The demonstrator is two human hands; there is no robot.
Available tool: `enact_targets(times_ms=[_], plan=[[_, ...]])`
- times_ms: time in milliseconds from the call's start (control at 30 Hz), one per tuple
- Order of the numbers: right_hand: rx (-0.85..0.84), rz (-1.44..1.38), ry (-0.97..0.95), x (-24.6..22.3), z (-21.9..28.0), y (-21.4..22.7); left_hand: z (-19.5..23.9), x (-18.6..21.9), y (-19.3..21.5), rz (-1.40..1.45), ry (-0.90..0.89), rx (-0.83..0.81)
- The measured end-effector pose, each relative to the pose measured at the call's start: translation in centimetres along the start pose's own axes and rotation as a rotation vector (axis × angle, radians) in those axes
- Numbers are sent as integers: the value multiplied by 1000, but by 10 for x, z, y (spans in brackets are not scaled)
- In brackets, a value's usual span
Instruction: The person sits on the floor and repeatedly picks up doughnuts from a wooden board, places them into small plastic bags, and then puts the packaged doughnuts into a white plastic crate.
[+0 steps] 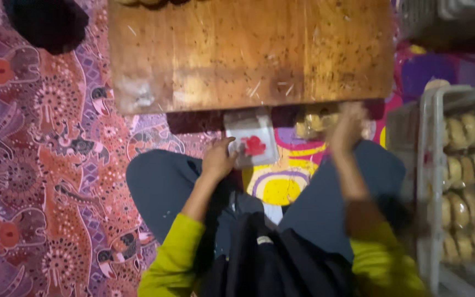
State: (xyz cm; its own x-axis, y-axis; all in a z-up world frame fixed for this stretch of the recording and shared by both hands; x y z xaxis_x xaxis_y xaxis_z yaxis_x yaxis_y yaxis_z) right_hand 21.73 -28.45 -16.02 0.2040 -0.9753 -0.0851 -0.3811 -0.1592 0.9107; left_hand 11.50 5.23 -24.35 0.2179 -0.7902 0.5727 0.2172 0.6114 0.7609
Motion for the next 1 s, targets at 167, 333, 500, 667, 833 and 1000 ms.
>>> enact_targets(times_ms=[167,333,500,667,833,1000], plan=[[-729,-427,199,-177,22,-120,-37,1,-25,-555,119,-156],[-800,-450,465,-240,22,-184,-43,-9,-26,-563,122,-74],[-1154,-312,340,-219,16,-187,-52,-13,-34,-537,130,-49],[-962,-1070,-196,-212,9,-85,14,-13,50,543,30,736],[-469,-604,900,-279,80,84,50,-24,39,1866,480,0],[-1488,-787,812,-270,78,82,99,-109,190,1348,309,740]])
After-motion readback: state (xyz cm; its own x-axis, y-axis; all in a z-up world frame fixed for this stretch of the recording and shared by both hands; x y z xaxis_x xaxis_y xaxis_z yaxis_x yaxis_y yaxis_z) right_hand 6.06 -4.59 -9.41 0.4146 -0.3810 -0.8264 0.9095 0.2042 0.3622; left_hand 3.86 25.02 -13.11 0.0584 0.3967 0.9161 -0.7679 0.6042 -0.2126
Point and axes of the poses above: each hand's wrist, its own z-axis away from the middle knuckle, its own y-axis out of the back of the hand, x = y × z, the point moved 8 cm from there along -z, towards the middle knuckle, and after that the axes turned 4 degrees about y, right-handed, at the moved point
